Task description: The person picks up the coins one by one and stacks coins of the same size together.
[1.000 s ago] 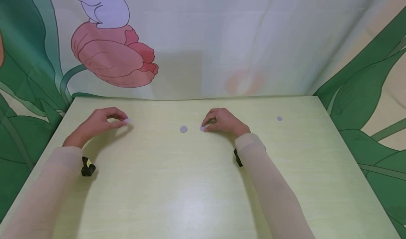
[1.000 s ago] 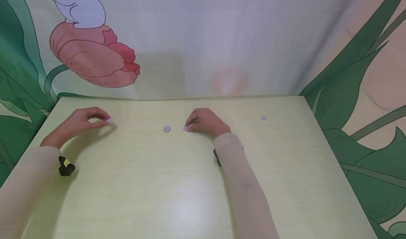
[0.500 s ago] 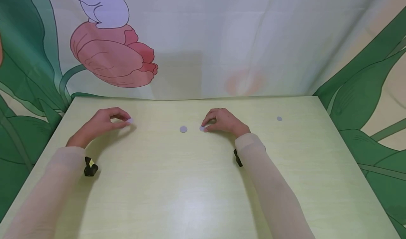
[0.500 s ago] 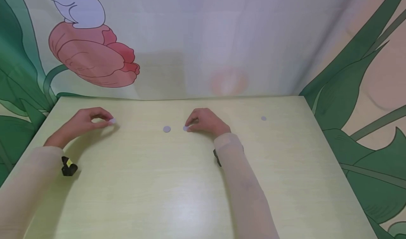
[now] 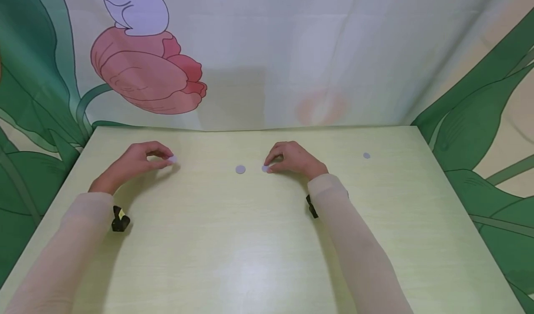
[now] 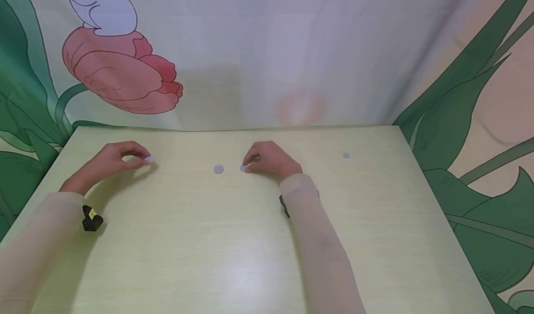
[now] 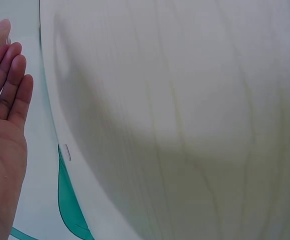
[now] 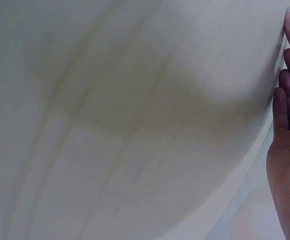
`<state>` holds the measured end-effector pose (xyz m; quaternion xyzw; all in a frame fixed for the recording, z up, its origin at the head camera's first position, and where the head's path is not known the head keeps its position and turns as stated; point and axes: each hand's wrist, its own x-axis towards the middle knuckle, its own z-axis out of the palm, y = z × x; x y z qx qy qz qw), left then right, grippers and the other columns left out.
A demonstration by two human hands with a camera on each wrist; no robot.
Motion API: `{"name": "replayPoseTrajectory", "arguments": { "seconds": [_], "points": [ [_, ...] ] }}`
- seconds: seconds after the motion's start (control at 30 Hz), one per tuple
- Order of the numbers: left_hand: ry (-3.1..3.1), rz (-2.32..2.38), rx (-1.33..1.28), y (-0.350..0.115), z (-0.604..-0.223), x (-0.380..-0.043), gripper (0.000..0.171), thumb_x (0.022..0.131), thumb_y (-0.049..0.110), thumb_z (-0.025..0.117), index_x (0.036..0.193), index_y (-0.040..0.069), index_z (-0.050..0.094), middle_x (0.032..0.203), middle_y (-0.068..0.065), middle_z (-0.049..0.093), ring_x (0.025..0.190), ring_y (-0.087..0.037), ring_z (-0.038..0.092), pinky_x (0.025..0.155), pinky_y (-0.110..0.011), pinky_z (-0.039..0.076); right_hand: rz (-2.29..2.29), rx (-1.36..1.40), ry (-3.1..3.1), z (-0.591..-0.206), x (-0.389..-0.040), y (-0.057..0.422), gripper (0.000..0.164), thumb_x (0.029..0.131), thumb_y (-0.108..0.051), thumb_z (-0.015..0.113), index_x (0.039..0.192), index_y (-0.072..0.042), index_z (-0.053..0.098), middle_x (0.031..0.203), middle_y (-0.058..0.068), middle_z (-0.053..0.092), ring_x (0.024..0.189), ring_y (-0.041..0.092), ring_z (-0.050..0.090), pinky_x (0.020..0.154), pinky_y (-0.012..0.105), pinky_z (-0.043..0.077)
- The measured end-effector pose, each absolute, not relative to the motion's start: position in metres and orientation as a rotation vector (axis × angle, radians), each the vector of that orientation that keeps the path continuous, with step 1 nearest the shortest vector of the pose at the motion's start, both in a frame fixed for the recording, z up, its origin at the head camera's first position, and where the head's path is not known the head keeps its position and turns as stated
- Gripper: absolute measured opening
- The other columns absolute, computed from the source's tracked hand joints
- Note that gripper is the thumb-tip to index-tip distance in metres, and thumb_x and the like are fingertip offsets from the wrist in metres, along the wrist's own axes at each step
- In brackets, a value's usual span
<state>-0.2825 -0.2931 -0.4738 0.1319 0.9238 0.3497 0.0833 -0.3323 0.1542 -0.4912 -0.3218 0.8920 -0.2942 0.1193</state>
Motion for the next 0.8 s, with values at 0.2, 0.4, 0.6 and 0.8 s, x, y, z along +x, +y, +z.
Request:
{"name": "replayPoseTrajectory", "arguments": {
  "seconds": [0.2, 0.4, 0.6, 0.8],
  "points": [
    [2.741, 1.057, 0.427, -0.288, -0.472, -0.280, 0.032, 0.094, 0.028, 0.075, 0.118, 0.007, 0.069, 0.116, -0.012, 0.066, 0.113, -0.030, 0.058, 0.105, -0.053, 0.043, -0.867, -0.931, 2.600, -0.492, -0.331, 0.154, 0.014, 0.087, -0.027, 0.083, 0.100, -0.023, 0.081, 0.109, -0.007, 0.067, 0.109, 0.014, 0.059, 0.104, 0.031, 0.043],
    [2.751, 1.069, 0.394, -0.288, -0.475, -0.282, 0.029, 0.094, 0.025, 0.076, 0.116, 0.008, 0.070, 0.115, -0.009, 0.066, 0.113, -0.028, 0.059, 0.105, -0.052, 0.044, -0.876, -0.924, 2.595, -0.490, -0.331, 0.153, 0.014, 0.087, -0.027, 0.083, 0.100, -0.023, 0.081, 0.109, -0.006, 0.067, 0.109, 0.014, 0.059, 0.104, 0.031, 0.043],
    [2.751, 1.072, 0.434, -0.284, -0.473, -0.284, 0.031, 0.094, 0.028, 0.076, 0.117, 0.008, 0.070, 0.116, -0.010, 0.067, 0.113, -0.029, 0.059, 0.106, -0.053, 0.044, -0.876, -0.924, 2.594, -0.491, -0.332, 0.154, 0.014, 0.087, -0.028, 0.083, 0.101, -0.024, 0.082, 0.108, -0.008, 0.067, 0.109, 0.013, 0.059, 0.103, 0.031, 0.043],
    [2.750, 1.041, 0.493, -0.278, -0.471, -0.286, 0.032, 0.094, 0.027, 0.076, 0.118, 0.006, 0.069, 0.116, -0.012, 0.067, 0.113, -0.031, 0.059, 0.106, -0.055, 0.043, -0.864, -0.962, 2.590, -0.490, -0.333, 0.156, 0.016, 0.088, -0.028, 0.082, 0.103, -0.023, 0.082, 0.108, -0.007, 0.067, 0.108, 0.014, 0.059, 0.102, 0.032, 0.044]
  ]
}}
